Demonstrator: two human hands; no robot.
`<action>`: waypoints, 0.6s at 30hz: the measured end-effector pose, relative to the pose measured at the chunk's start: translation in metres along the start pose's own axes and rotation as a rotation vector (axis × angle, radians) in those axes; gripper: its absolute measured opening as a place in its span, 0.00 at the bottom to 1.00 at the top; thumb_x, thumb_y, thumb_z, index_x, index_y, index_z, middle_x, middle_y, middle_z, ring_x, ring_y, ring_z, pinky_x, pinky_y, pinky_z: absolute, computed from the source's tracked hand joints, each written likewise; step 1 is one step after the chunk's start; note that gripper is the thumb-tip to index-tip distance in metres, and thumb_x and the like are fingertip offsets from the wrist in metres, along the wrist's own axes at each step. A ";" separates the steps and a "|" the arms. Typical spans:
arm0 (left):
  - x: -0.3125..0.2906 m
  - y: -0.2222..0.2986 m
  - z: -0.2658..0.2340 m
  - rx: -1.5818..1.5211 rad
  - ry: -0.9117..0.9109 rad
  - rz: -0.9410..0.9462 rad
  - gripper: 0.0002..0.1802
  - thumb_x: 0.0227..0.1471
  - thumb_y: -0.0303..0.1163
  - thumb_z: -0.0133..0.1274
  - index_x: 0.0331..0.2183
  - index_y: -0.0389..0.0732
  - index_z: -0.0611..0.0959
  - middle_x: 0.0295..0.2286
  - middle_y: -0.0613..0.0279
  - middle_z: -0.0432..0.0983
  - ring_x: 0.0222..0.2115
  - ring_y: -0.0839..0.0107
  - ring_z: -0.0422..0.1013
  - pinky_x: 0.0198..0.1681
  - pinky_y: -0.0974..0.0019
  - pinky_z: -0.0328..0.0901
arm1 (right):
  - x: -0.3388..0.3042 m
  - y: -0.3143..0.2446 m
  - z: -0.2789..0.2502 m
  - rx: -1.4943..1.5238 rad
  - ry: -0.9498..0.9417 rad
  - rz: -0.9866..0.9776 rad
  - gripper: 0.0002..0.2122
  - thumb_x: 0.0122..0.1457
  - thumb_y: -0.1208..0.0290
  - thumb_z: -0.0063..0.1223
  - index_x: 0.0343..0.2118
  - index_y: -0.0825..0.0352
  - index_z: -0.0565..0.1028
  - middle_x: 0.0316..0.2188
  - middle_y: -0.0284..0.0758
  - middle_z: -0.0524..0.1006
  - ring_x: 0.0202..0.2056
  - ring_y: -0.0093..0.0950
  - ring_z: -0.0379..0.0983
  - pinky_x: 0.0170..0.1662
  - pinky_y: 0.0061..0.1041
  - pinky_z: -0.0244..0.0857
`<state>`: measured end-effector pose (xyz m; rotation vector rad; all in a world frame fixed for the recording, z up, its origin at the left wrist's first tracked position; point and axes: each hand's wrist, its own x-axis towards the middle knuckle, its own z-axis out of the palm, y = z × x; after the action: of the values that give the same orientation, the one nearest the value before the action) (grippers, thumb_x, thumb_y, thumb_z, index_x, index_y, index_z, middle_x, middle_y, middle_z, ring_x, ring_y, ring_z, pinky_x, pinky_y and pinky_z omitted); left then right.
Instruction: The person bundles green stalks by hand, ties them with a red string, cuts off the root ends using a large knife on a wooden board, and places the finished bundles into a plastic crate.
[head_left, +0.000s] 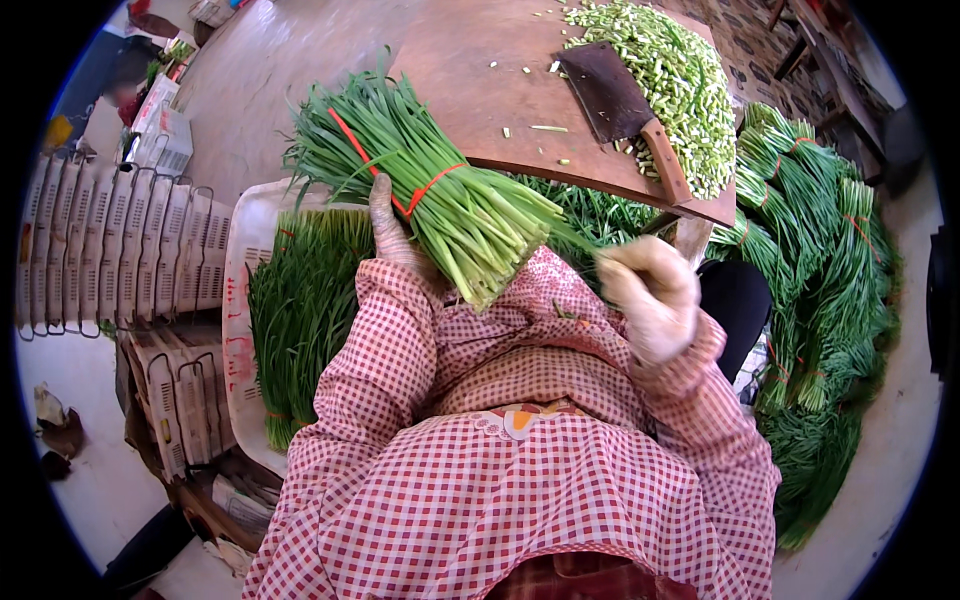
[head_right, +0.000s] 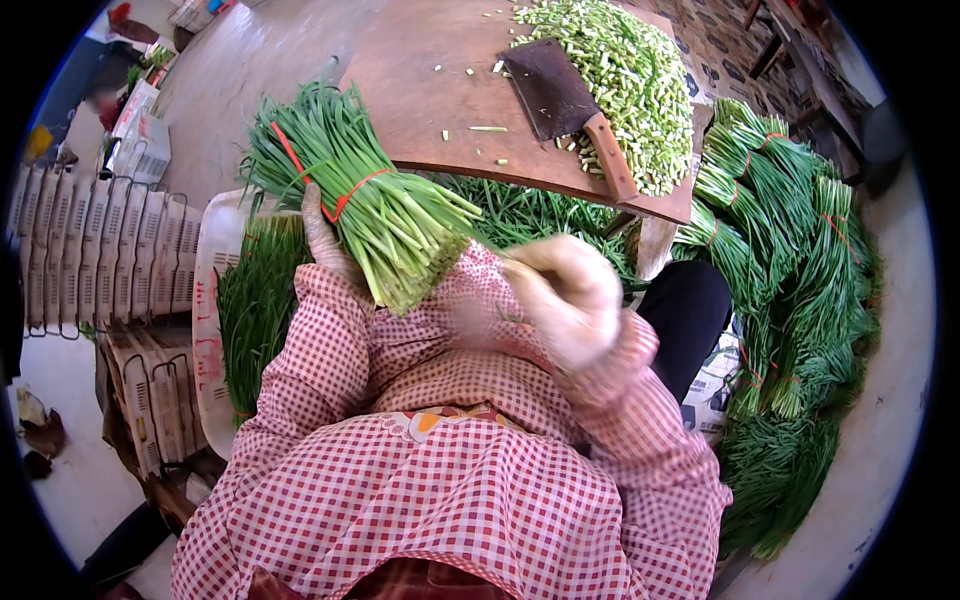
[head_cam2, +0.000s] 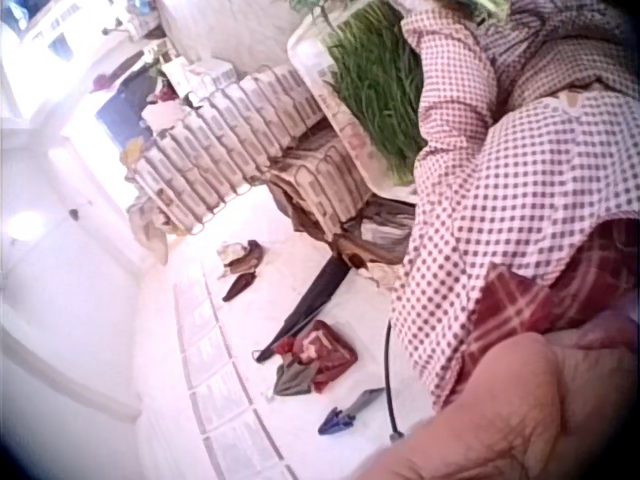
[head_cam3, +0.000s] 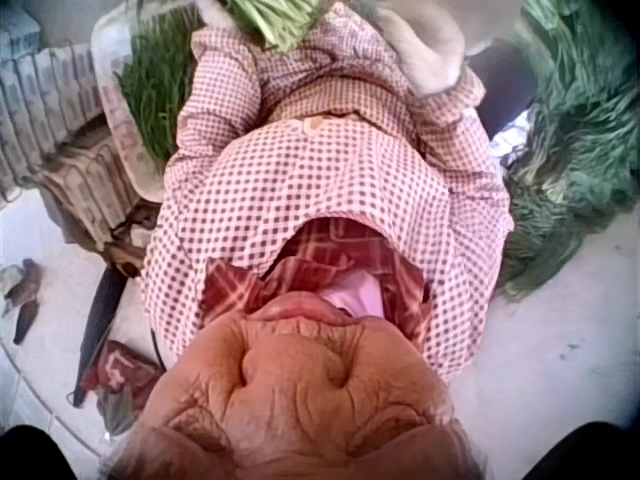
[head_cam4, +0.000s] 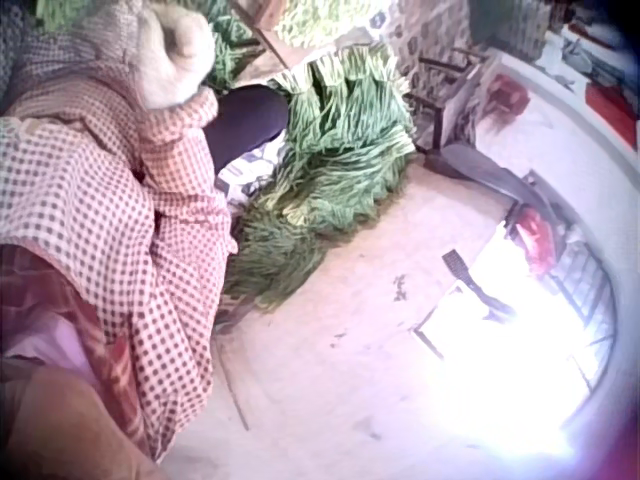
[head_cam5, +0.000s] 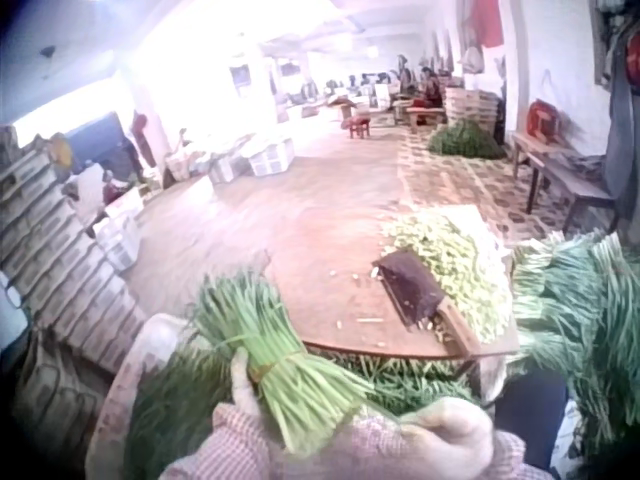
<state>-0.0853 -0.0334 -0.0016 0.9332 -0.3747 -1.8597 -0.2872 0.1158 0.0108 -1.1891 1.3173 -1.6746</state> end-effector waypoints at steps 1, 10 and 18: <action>0.000 0.001 -0.003 -0.010 0.008 0.010 0.44 0.45 0.67 0.51 0.54 0.43 0.72 0.47 0.52 0.73 0.45 0.54 0.71 0.49 0.49 0.68 | -0.007 -0.002 -0.014 0.073 0.009 0.014 0.02 0.50 0.84 0.58 0.28 0.72 0.77 0.27 0.37 0.77 0.26 0.25 0.73 0.30 0.23 0.67; 0.020 -0.009 -0.010 0.004 0.058 0.084 0.45 0.42 0.64 0.57 0.54 0.42 0.71 0.49 0.53 0.72 0.47 0.54 0.70 0.51 0.47 0.67 | -0.097 -0.064 -0.248 0.598 0.497 -0.098 0.04 0.52 0.85 0.45 0.31 0.76 0.69 0.60 0.50 0.61 0.58 0.43 0.65 0.23 0.09 0.65; 0.014 -0.021 -0.003 0.081 0.081 0.232 0.45 0.44 0.57 0.61 0.56 0.39 0.68 0.49 0.53 0.71 0.48 0.55 0.70 0.52 0.46 0.67 | -0.016 -0.033 -0.068 0.106 0.113 0.372 0.17 0.51 0.72 0.58 0.43 0.66 0.69 0.25 0.27 0.70 0.23 0.19 0.66 0.25 0.18 0.60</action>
<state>-0.0991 -0.0351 -0.0228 0.9740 -0.4906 -1.6005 -0.3451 0.1619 0.0346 -0.7422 1.4002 -1.5331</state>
